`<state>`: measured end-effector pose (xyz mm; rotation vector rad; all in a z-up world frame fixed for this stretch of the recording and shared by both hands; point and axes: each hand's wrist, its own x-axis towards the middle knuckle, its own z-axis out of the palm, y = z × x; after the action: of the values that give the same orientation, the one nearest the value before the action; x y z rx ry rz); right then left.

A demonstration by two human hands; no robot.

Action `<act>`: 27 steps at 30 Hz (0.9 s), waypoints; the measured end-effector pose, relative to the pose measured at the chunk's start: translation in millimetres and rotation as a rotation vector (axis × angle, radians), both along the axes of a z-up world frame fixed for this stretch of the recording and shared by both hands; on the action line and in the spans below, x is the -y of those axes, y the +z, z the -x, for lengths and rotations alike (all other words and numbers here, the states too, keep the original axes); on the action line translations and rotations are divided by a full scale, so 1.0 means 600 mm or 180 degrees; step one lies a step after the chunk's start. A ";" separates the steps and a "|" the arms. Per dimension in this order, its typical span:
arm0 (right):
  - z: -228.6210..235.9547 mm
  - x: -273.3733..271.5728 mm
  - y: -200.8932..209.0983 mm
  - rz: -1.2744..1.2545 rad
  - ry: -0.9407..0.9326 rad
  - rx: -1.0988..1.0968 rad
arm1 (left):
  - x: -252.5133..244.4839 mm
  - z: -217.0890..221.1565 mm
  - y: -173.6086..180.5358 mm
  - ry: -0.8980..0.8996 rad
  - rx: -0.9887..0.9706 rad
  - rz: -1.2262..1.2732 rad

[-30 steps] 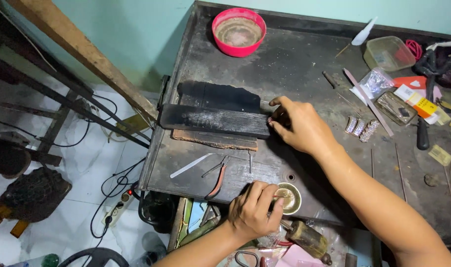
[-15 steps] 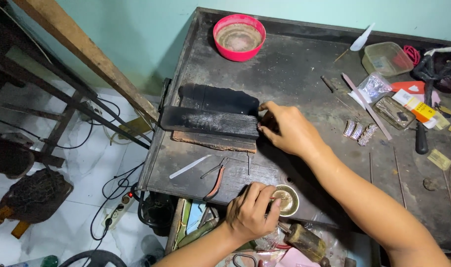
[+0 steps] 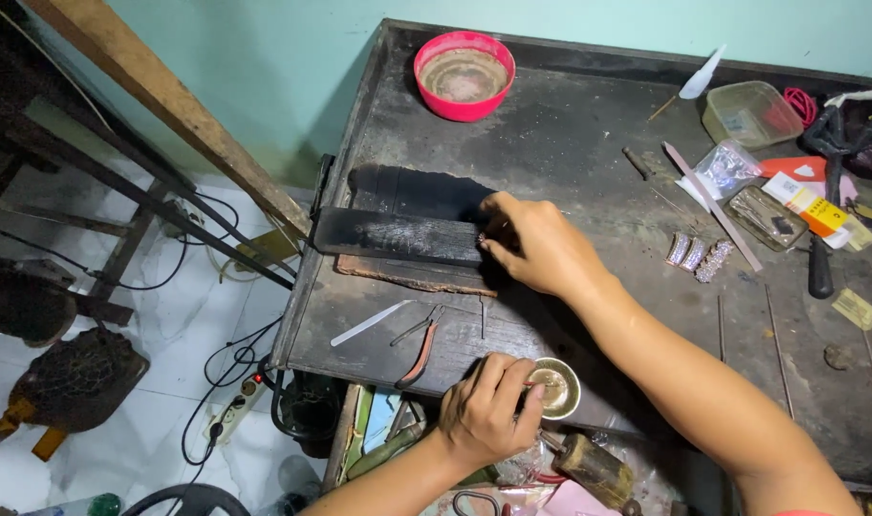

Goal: Using a precision tool to pick up and sort tiny decorative stones into a small metal container at a jewelry workbench.

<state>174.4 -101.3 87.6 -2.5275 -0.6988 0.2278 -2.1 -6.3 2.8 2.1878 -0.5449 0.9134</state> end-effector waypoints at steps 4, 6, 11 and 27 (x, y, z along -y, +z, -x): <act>-0.006 -0.010 -0.007 -0.0116 0.0120 0.0010 | 0.000 0.000 -0.003 0.0060 -0.0035 -0.0028; -0.005 -0.013 -0.008 -0.0193 0.0121 0.0072 | 0.000 0.000 -0.003 -0.0014 -0.0031 0.0017; -0.005 -0.038 -0.004 -0.0347 0.0204 0.0148 | 0.000 0.001 0.003 0.0008 -0.0075 0.0046; -0.021 -0.118 -0.027 -0.0291 0.0464 0.0121 | -0.003 0.002 -0.012 -0.0075 -0.0307 0.0118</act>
<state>186.8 -30.3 71.5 -2.4023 -0.8898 0.1938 -3.2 -4.7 -4.6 2.1749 -0.5026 0.7947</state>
